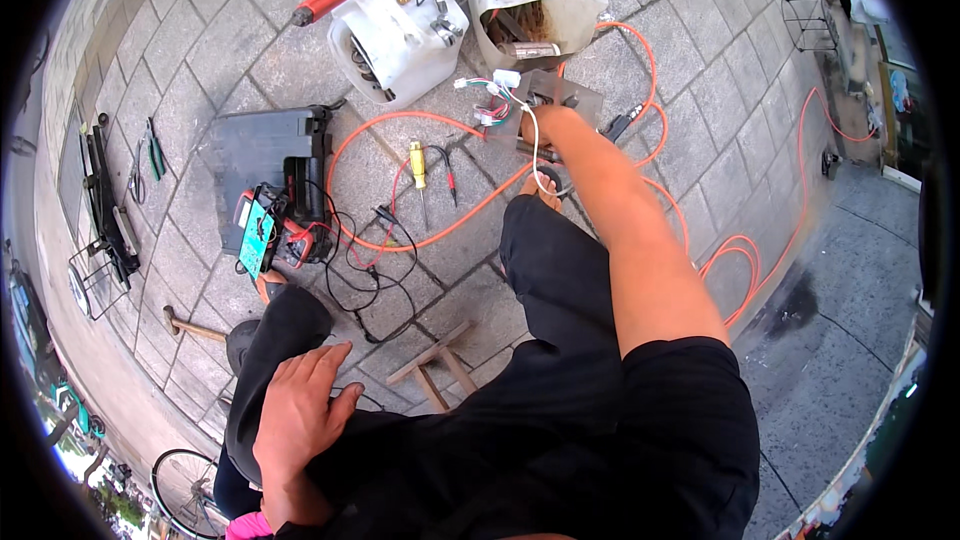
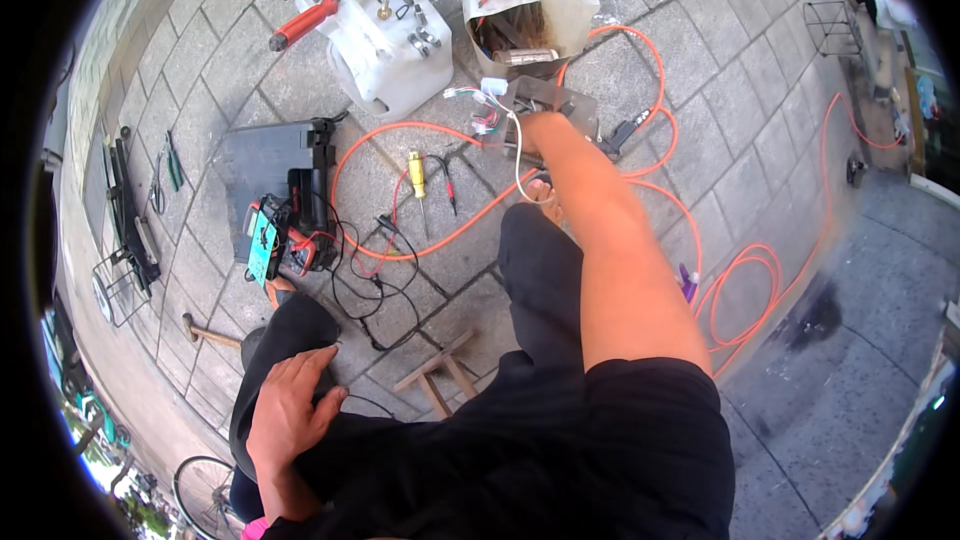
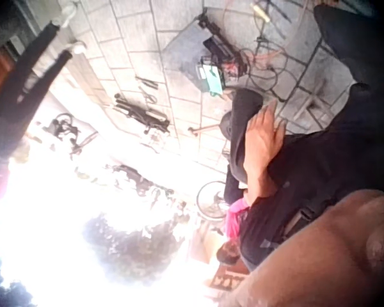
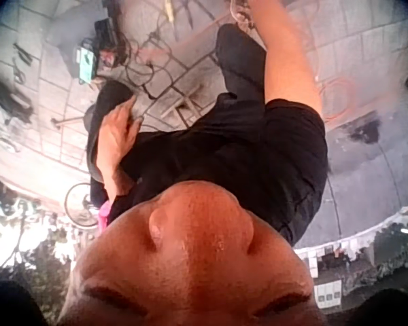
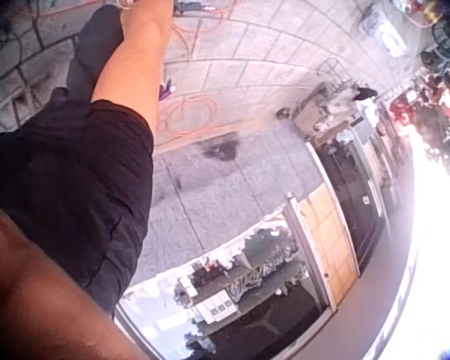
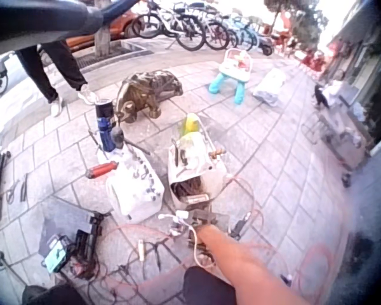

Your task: The person sits on a sidewalk and works on a small green circuit board, stripping wires, twisting them together, and wrapping connections with black electrical tape. The person handles the board and wires repeatedly while seated.

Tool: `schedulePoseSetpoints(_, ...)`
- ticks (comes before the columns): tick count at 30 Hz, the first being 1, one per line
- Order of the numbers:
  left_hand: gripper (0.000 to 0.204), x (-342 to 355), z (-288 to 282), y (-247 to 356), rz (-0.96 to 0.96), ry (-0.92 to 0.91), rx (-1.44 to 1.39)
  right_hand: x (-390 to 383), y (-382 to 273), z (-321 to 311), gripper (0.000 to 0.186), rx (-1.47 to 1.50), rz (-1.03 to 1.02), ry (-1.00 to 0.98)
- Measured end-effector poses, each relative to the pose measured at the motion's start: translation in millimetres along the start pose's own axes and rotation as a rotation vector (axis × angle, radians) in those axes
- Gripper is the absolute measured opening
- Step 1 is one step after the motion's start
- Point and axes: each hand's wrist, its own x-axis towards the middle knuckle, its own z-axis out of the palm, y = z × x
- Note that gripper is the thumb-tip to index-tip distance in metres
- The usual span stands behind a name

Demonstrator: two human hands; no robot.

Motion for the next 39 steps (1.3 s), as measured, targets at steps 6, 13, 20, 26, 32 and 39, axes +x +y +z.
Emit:
schedulePoseSetpoints(6, 0.051, -3.3, -1.5, 0.2, 0.031, 0.026, -0.008, -29.4, -14.7, -16.1, 0.034, 0.058, 0.043, 0.012)
schedulePoseSetpoints(13, 0.05, -11.3, -1.5, 5.0, 0.086, 0.065, 0.036, -30.3, 18.1, -21.4, 0.041, 0.577, 0.111, -0.102)
schedulePoseSetpoints(20, 0.049, -29.9, 9.9, 6.7, 0.118, 0.106, 0.063, -73.1, 2.2, -32.8, 0.039, 0.519, 0.066, 0.03)
schedulePoseSetpoints(26, 0.05, -31.9, 15.8, 0.0, 0.07, 0.085, 0.09, -63.7, -15.9, -4.7, 0.03, -0.391, -0.199, 0.636)
schedulePoseSetpoints(32, 0.047, -23.7, 8.2, 12.8, 0.099, 0.066, 0.101, -56.3, -2.4, -3.8, 0.033, -0.304, -0.09, 0.388)
schedulePoseSetpoints(39, 0.049, -14.4, 8.8, 11.7, 0.128, 0.031, 0.084, -30.7, 0.6, -14.2, 0.038, -0.108, -0.104, 0.384)
